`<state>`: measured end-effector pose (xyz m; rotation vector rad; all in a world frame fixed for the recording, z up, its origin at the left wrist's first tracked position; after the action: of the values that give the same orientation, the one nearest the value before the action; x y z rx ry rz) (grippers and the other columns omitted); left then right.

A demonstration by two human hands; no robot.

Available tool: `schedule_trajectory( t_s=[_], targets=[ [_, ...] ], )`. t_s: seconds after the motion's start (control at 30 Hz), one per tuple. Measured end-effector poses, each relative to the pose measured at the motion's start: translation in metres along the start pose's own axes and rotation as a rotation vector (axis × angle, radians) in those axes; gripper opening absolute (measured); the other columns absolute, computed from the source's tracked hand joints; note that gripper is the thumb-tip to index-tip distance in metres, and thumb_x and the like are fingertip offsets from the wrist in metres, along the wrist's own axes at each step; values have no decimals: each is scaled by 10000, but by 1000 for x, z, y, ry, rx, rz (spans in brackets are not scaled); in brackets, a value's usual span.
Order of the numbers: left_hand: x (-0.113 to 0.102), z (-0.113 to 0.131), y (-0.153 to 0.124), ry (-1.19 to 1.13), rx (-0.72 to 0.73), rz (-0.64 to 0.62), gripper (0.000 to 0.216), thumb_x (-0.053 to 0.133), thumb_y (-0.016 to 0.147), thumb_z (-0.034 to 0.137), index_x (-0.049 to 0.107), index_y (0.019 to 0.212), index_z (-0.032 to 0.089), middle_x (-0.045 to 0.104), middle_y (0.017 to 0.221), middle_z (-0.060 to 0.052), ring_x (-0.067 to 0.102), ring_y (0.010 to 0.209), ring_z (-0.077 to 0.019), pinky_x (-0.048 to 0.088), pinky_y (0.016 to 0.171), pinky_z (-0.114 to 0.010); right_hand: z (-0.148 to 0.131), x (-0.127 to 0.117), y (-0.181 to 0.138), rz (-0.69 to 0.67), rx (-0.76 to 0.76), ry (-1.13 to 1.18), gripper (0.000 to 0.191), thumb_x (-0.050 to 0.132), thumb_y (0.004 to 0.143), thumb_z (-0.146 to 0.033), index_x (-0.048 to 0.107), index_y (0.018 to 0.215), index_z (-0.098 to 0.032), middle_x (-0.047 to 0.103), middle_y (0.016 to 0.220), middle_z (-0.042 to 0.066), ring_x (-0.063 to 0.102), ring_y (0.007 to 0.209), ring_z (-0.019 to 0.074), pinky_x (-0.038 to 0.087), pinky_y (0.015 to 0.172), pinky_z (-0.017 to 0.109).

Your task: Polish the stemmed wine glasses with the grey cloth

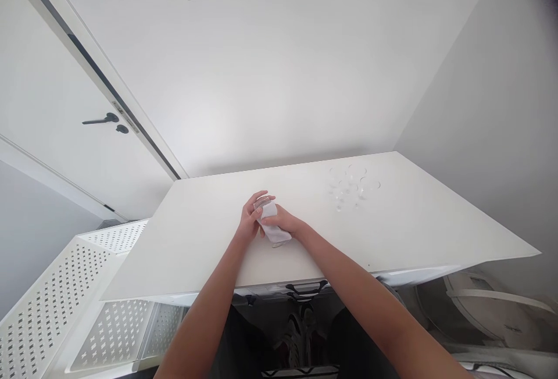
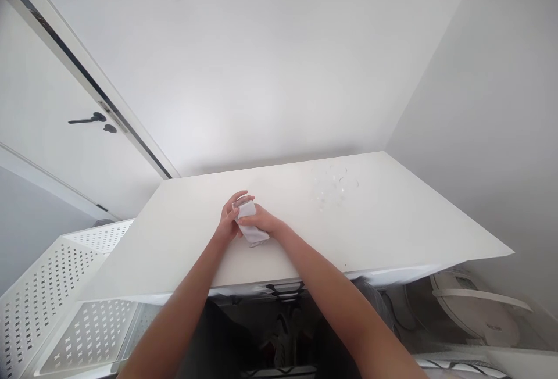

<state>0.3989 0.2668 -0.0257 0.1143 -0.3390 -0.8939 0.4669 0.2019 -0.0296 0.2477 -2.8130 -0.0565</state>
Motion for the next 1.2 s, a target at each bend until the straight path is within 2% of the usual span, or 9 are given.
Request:
schedule_trajectory(
  t_s=[0.17, 0.4, 0.63, 0.73, 0.87, 0.93, 1.07, 1.13, 1.2],
  targets=[
    [-26, 1, 4, -14, 108, 277, 572, 887, 685, 491, 730, 1167, 225, 735, 1183, -123, 663, 1160, -283, 552, 917, -358, 4, -7, 3, 276, -14, -209, 256, 778, 746, -284, 647, 943, -188, 708, 774, 24, 676, 681, 199, 522, 627, 313],
    [-27, -6, 3, -204, 32, 217, 754, 822, 659, 711, 714, 1224, 223, 718, 1231, -121, 695, 1084, -271, 548, 940, -402, 13, 19, -4, -185, 109, 121, 482, 662, 848, -661, 555, 836, -191, 595, 592, 7, 654, 587, 228, 536, 743, 424],
    [-36, 1, 3, -66, 120, 436, 580, 811, 809, 507, 669, 1305, 242, 638, 1429, -149, 611, 1321, -307, 488, 1011, -396, 2, -21, 5, 491, -86, -710, 225, 735, 769, -316, 578, 911, -242, 618, 735, -1, 571, 751, 205, 415, 746, 310],
    [-37, -1, 2, -141, 85, 388, 585, 757, 837, 581, 674, 1305, 239, 605, 1471, -148, 580, 1356, -320, 498, 1015, -395, 4, -17, 6, 400, -89, -484, 219, 701, 822, -403, 581, 896, -237, 628, 732, 5, 582, 732, 201, 431, 718, 309],
    [-29, -6, 5, -253, 13, 235, 704, 665, 832, 730, 665, 1338, 240, 554, 1524, -145, 543, 1390, -331, 505, 1042, -427, 11, -3, 1, 16, 76, -18, 423, 648, 854, -612, 586, 928, -200, 623, 664, 19, 620, 625, 213, 470, 650, 344],
    [-24, -5, 7, -256, 17, 199, 674, 669, 855, 697, 657, 1350, 240, 548, 1529, -151, 540, 1392, -324, 504, 1034, -426, 9, -12, 0, 71, 59, -114, 379, 683, 840, -555, 592, 927, -198, 637, 691, 23, 613, 639, 206, 457, 649, 332],
    [-28, -2, 7, -182, 65, 306, 502, 721, 899, 526, 671, 1310, 242, 548, 1530, -151, 547, 1386, -303, 495, 1028, -405, -4, -34, -1, 470, -77, -564, 196, 732, 760, -329, 585, 843, -228, 633, 736, 2, 567, 741, 196, 424, 702, 301],
    [-29, -1, 6, -201, 74, 325, 485, 708, 907, 534, 677, 1297, 245, 532, 1547, -144, 548, 1387, -304, 493, 1046, -415, -1, -31, 2, 447, -51, -495, 198, 721, 773, -351, 580, 839, -229, 633, 739, 5, 575, 738, 197, 435, 705, 308],
    [-28, -1, 5, -248, 57, 294, 511, 650, 925, 596, 688, 1285, 235, 532, 1545, -147, 553, 1384, -308, 492, 1070, -435, 7, -18, 5, 239, 27, -230, 287, 693, 819, -476, 585, 863, -214, 645, 739, 25, 601, 690, 202, 466, 689, 335]
  ],
)
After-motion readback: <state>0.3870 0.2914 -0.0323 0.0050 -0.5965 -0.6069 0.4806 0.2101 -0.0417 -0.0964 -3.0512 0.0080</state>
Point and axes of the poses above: each hand's wrist, its own y-axis towards the middle knuckle, its own x-axis out of the palm, z = x × y, the point moved 7 cm from there along y, towards the middle knuckle
